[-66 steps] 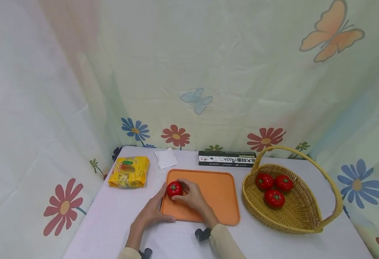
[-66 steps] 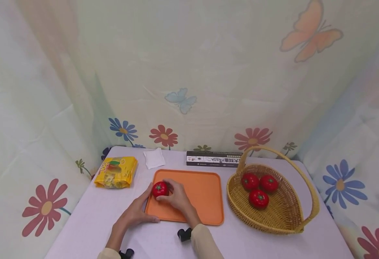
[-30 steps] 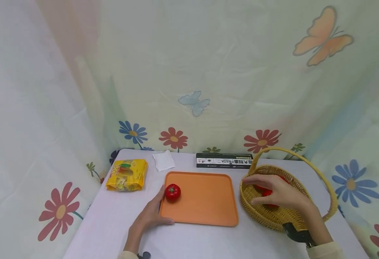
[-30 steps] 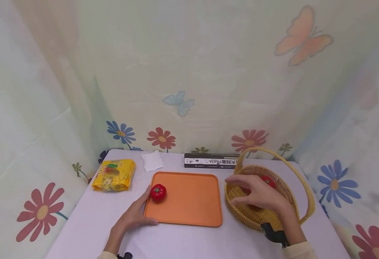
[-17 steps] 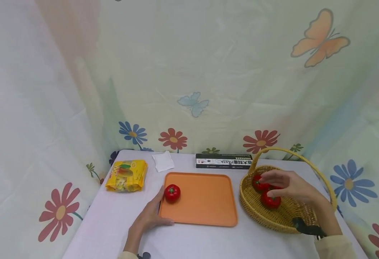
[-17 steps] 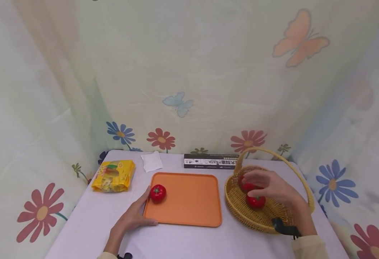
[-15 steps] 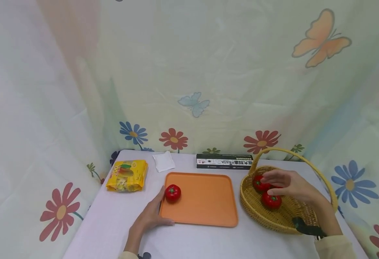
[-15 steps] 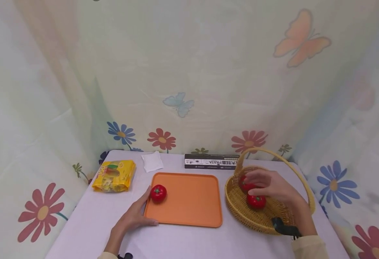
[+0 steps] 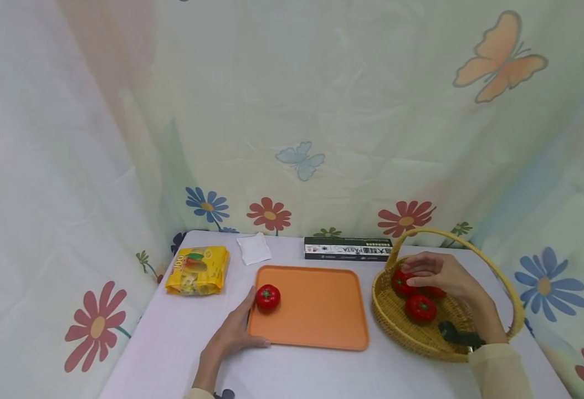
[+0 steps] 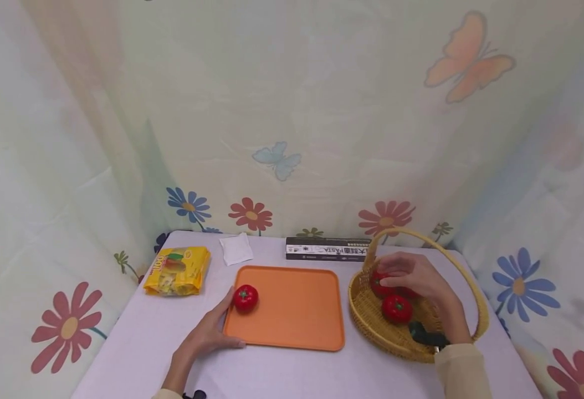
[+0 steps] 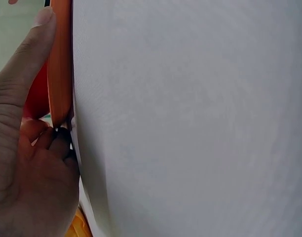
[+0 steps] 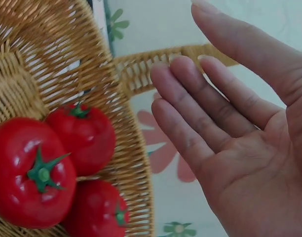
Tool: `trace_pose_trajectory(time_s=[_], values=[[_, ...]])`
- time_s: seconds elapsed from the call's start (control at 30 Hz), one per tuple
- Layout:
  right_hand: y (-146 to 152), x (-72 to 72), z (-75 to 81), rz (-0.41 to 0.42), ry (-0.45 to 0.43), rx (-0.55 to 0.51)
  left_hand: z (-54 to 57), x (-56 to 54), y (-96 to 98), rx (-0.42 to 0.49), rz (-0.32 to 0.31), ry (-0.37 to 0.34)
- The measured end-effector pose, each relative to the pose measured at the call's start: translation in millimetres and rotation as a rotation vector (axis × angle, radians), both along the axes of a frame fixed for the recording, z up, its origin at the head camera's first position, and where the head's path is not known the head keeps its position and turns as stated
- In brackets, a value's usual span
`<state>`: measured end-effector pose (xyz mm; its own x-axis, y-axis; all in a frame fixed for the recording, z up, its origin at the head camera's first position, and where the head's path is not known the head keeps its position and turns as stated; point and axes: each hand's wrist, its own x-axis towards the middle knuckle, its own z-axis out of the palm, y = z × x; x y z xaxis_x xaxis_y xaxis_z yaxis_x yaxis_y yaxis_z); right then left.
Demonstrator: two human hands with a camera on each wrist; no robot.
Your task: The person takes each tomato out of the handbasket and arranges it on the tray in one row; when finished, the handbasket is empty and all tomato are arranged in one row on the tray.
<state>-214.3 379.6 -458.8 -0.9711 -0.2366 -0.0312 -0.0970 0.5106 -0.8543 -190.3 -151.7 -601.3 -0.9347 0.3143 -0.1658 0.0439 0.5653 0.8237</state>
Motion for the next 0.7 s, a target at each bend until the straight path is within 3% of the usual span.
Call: trace_pose_trajectory(time_s=[0.47,0.7], values=[[11.2,-15.6,-24.8,-0.075,-0.051,0.053,2.1,0.4,0.3,-0.005,-0.003,0.003],[19.4,-21.7,-36.9,-0.046,-0.070,0.123,1.7,0.0,-0.2,-0.009,-0.002,0.012]])
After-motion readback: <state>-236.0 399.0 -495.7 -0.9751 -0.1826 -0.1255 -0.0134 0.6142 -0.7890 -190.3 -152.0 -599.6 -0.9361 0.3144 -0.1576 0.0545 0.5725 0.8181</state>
